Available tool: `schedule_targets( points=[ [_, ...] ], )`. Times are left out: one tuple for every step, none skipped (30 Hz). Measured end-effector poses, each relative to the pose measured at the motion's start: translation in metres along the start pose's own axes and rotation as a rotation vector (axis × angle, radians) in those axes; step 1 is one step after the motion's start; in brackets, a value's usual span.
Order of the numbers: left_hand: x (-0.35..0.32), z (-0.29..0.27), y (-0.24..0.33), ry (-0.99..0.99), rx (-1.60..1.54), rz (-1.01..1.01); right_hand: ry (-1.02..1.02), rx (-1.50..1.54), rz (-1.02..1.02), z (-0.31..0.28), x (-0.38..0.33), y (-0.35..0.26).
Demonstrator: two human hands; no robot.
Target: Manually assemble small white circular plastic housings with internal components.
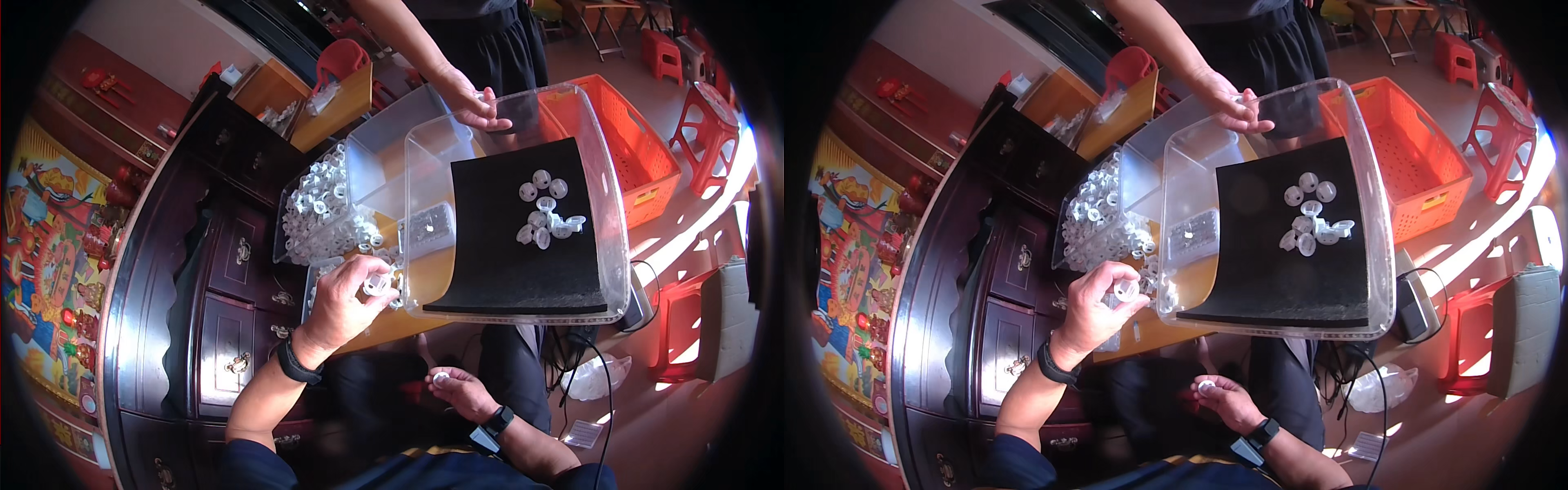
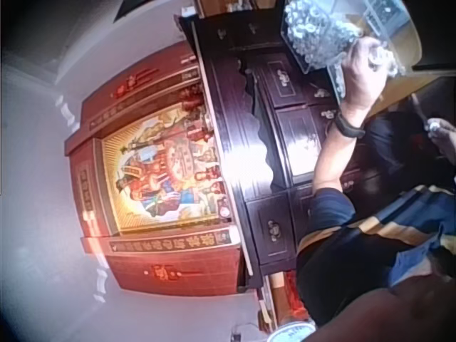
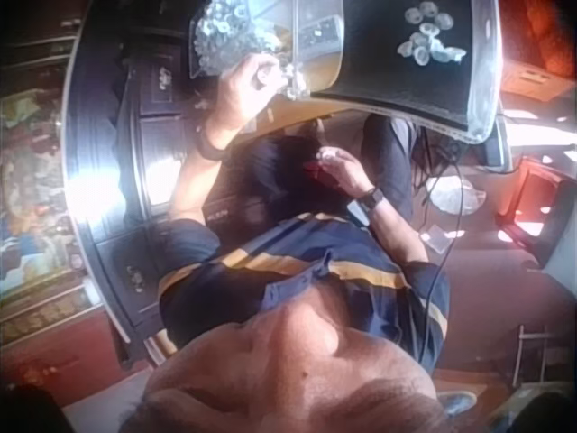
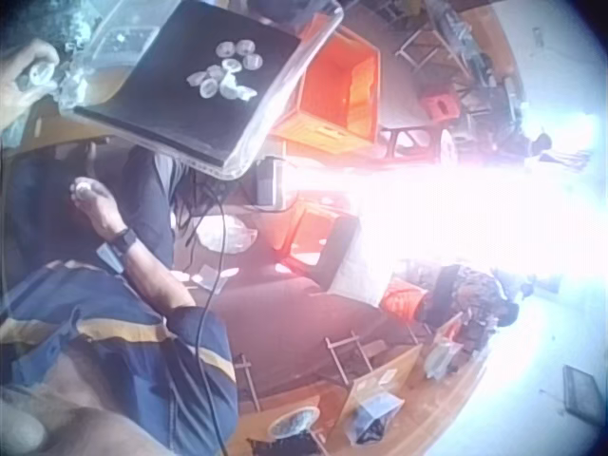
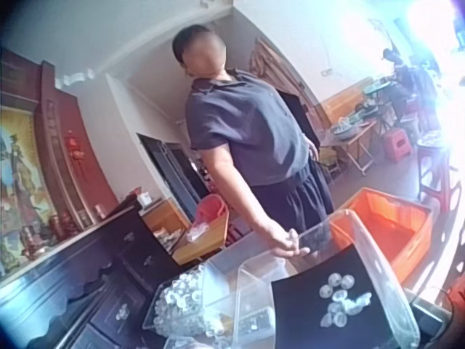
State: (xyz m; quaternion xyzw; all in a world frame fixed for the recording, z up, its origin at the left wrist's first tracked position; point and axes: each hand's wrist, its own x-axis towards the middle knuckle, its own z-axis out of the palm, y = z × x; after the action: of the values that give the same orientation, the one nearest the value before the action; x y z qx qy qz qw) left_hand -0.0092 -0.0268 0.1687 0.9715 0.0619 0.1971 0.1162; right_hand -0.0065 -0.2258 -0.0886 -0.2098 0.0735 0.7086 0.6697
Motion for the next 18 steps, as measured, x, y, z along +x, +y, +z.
schedule_targets(
  points=[
    [-0.001,-0.001,0.001,0.000,-0.025,-0.021,-0.001,0.000,0.000,0.000,0.000,0.000],
    [-0.001,-0.001,0.001,0.000,-0.025,-0.021,-0.001,0.000,0.001,0.001,-0.001,-0.001],
    [-0.002,-0.002,0.002,-0.008,-0.047,-0.041,-0.001,-0.001,0.003,0.001,-0.001,-0.001],
    [-0.002,-0.002,0.002,-0.016,-0.070,-0.060,-0.001,-0.001,0.002,0.001,0.000,0.000],
    [-0.002,-0.002,0.002,-0.015,-0.071,-0.060,0.000,-0.004,-0.001,-0.001,0.001,0.001],
    [-0.002,-0.003,0.003,-0.043,-0.069,-0.074,0.000,-0.007,-0.003,-0.001,0.001,0.001],
    [-0.002,-0.004,0.004,-0.072,-0.066,-0.089,0.001,-0.007,-0.003,0.000,0.001,0.001],
    [-0.002,-0.004,0.004,-0.072,-0.067,-0.090,0.004,-0.002,0.001,0.002,-0.001,-0.001],
    [-0.002,-0.005,0.004,-0.083,-0.055,-0.059,0.007,0.002,0.005,0.003,-0.001,-0.002],
    [-0.002,-0.006,0.003,-0.094,-0.042,-0.027,0.008,0.002,0.006,0.004,0.000,-0.002],
    [-0.004,-0.005,0.003,-0.094,-0.044,-0.028,0.011,-0.005,0.007,0.005,0.001,-0.003],
    [-0.005,-0.004,0.003,-0.100,-0.081,-0.004,0.014,-0.013,0.007,0.005,0.001,-0.003],
    [-0.008,-0.004,0.004,-0.106,-0.116,0.020,0.015,-0.014,0.008,0.005,0.001,-0.003],
    [-0.011,-0.002,0.005,-0.105,-0.116,0.019,0.016,-0.013,0.009,0.005,0.001,-0.003],
    [-0.015,0.002,0.007,-0.110,-0.274,-0.116,0.017,-0.013,0.010,0.005,0.001,-0.003],
    [-0.018,0.004,0.008,-0.115,-0.432,-0.252,0.016,-0.014,0.011,0.005,0.002,-0.003],
    [-0.022,0.001,0.005,-0.198,-0.480,-0.282,0.014,-0.012,0.008,0.005,0.003,-0.003],
    [-0.025,0.002,0.002,-0.195,-0.479,-0.284,0.012,-0.010,0.006,0.004,0.003,-0.003]
  ],
)
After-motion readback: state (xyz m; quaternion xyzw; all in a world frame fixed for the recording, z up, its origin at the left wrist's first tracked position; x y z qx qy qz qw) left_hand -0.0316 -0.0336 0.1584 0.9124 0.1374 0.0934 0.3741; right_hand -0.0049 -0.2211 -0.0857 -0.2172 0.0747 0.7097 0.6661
